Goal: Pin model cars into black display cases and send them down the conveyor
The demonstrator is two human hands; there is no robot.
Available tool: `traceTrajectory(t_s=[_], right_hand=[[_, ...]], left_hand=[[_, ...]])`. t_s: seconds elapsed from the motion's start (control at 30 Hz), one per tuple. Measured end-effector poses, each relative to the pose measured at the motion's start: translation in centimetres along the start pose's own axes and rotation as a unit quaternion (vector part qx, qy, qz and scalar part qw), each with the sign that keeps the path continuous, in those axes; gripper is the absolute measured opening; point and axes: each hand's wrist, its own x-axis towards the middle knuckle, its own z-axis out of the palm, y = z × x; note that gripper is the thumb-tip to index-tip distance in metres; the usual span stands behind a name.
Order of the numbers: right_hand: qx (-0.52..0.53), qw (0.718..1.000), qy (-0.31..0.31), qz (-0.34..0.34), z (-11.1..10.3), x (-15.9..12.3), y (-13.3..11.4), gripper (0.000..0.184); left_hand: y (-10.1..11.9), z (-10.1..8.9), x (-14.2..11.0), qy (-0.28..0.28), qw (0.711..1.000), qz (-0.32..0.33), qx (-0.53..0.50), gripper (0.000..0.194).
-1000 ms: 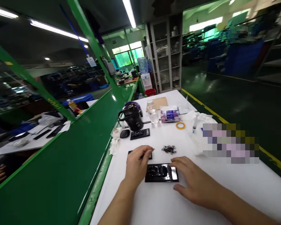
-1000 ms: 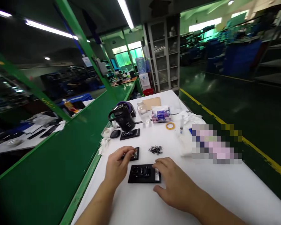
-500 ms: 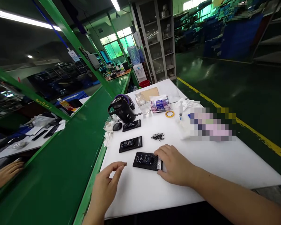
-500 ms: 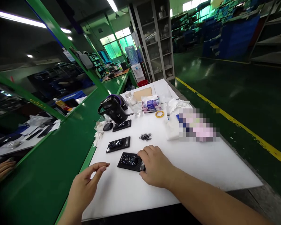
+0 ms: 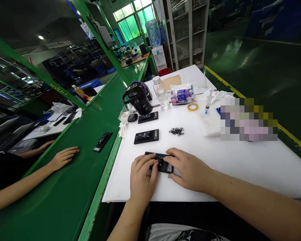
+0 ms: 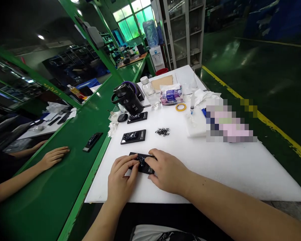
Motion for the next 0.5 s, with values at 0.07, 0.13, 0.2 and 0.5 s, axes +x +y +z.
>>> traceTrajectory(t_s=[0.07, 0.13, 0.2, 0.5], right_hand=[[-0.006, 1.0, -0.001, -0.009, -0.01, 0.05, -0.04, 0.048], [-0.014, 1.0, 0.001, -0.019, 0.06, 0.1, -0.05, 0.049], [-0.025, 0.999, -0.001, -0.026, 0.14, 0.14, -0.07, 0.05], [-0.071, 0.996, -0.014, -0.048, 0.06, 0.33, -0.46, 0.045]], left_hand=[[-0.09, 0.03, -0.04, -0.001, 1.0, 0.001, 0.004, 0.011], [-0.11, 0.03, 0.0, 0.002, 1.0, 0.001, 0.006, 0.011], [-0.05, 0.03, 0.1, 0.006, 1.0, 0.0, 0.005, 0.011], [0.05, -0.02, 0.7, -0.038, 0.991, -0.119, -0.052, 0.008]])
